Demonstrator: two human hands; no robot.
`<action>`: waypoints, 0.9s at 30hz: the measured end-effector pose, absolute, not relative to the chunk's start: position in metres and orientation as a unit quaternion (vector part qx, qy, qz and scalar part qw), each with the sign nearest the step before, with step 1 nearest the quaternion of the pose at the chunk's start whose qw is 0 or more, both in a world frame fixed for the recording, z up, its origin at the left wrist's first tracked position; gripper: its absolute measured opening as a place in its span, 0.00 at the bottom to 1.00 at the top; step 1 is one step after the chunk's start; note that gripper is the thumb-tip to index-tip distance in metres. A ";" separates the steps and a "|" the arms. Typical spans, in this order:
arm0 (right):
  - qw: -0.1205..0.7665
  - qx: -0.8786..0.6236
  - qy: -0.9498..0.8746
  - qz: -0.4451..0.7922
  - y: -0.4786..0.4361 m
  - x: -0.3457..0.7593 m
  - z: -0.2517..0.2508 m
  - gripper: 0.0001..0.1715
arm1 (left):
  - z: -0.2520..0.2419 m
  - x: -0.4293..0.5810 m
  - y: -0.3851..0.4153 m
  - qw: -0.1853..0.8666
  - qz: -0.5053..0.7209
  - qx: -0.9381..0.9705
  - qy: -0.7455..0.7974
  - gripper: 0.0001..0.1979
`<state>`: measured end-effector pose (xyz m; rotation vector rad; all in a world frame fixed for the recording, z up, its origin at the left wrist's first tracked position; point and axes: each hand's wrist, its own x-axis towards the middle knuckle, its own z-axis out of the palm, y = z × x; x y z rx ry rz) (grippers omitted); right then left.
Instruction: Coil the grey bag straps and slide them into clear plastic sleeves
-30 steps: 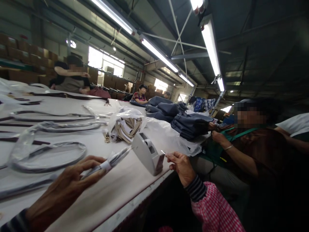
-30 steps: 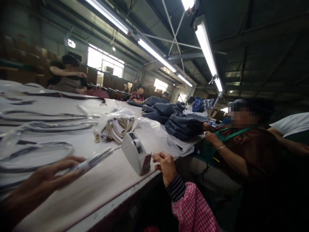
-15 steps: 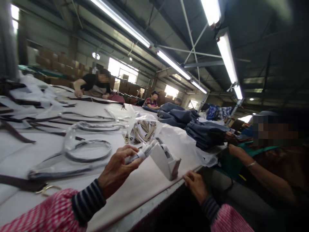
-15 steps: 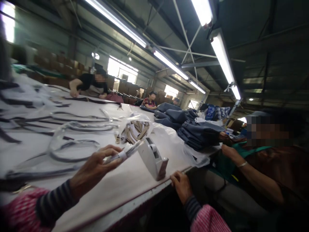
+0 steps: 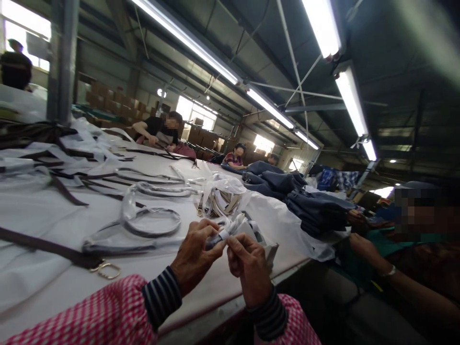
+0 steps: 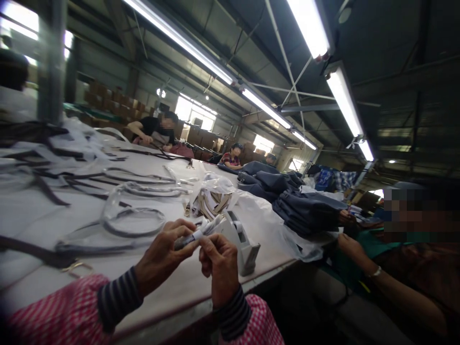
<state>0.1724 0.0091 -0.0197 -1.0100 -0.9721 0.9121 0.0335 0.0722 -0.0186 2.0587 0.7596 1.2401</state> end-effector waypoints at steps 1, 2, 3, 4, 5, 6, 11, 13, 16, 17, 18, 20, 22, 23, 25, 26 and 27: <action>0.671 -0.453 -0.428 0.402 0.011 0.172 -0.021 0.22 | -0.019 0.033 0.072 0.297 0.470 0.778 0.292 0.09; 0.672 -0.456 -0.425 0.398 0.012 0.171 -0.021 0.22 | -0.018 0.033 0.073 0.288 0.471 0.779 0.297 0.09; 0.672 -0.460 -0.425 0.395 0.013 0.171 -0.022 0.23 | -0.018 0.033 0.073 0.281 0.472 0.780 0.300 0.08; 0.670 -0.465 -0.425 0.392 0.015 0.170 -0.022 0.23 | -0.018 0.032 0.073 0.273 0.473 0.781 0.303 0.08; 0.668 -0.469 -0.426 0.390 0.016 0.170 -0.021 0.24 | -0.018 0.032 0.073 0.265 0.473 0.783 0.305 0.07; 0.666 -0.474 -0.427 0.388 0.017 0.169 -0.021 0.24 | -0.018 0.031 0.073 0.257 0.474 0.785 0.305 0.07; 0.655 -0.488 -0.446 0.366 0.024 0.170 -0.020 0.26 | -0.016 0.029 0.072 0.217 0.477 0.798 0.297 0.07; 0.644 -0.495 -0.471 0.345 0.025 0.173 -0.022 0.27 | -0.015 0.029 0.072 0.209 0.478 0.801 0.293 0.07; 0.638 -0.504 -0.496 0.304 0.025 0.176 -0.028 0.28 | -0.014 0.029 0.072 0.217 0.474 0.806 0.280 0.08; 0.642 -0.505 -0.499 0.290 0.026 0.176 -0.030 0.28 | -0.016 0.029 0.073 0.224 0.470 0.808 0.275 0.09; 0.647 -0.504 -0.501 0.277 0.027 0.175 -0.033 0.28 | -0.018 0.028 0.075 0.231 0.466 0.810 0.271 0.10; 0.662 -0.498 -0.499 0.255 0.031 0.172 -0.039 0.29 | -0.026 0.027 0.083 0.237 0.459 0.812 0.272 0.14; 0.678 -0.490 -0.492 0.240 0.037 0.168 -0.044 0.29 | -0.036 0.028 0.095 0.236 0.459 0.812 0.271 0.17; 0.684 -0.485 -0.488 0.242 0.040 0.166 -0.046 0.29 | -0.041 0.029 0.101 0.240 0.461 0.811 0.268 0.18; 0.690 -0.466 -0.487 0.263 0.045 0.162 -0.050 0.30 | -0.049 0.032 0.111 0.264 0.459 0.807 0.262 0.20; 0.692 -0.454 -0.488 0.279 0.046 0.160 -0.051 0.31 | -0.050 0.033 0.112 0.286 0.450 0.805 0.260 0.21; 0.695 -0.440 -0.487 0.294 0.046 0.158 -0.052 0.32 | -0.049 0.033 0.111 0.313 0.437 0.803 0.259 0.22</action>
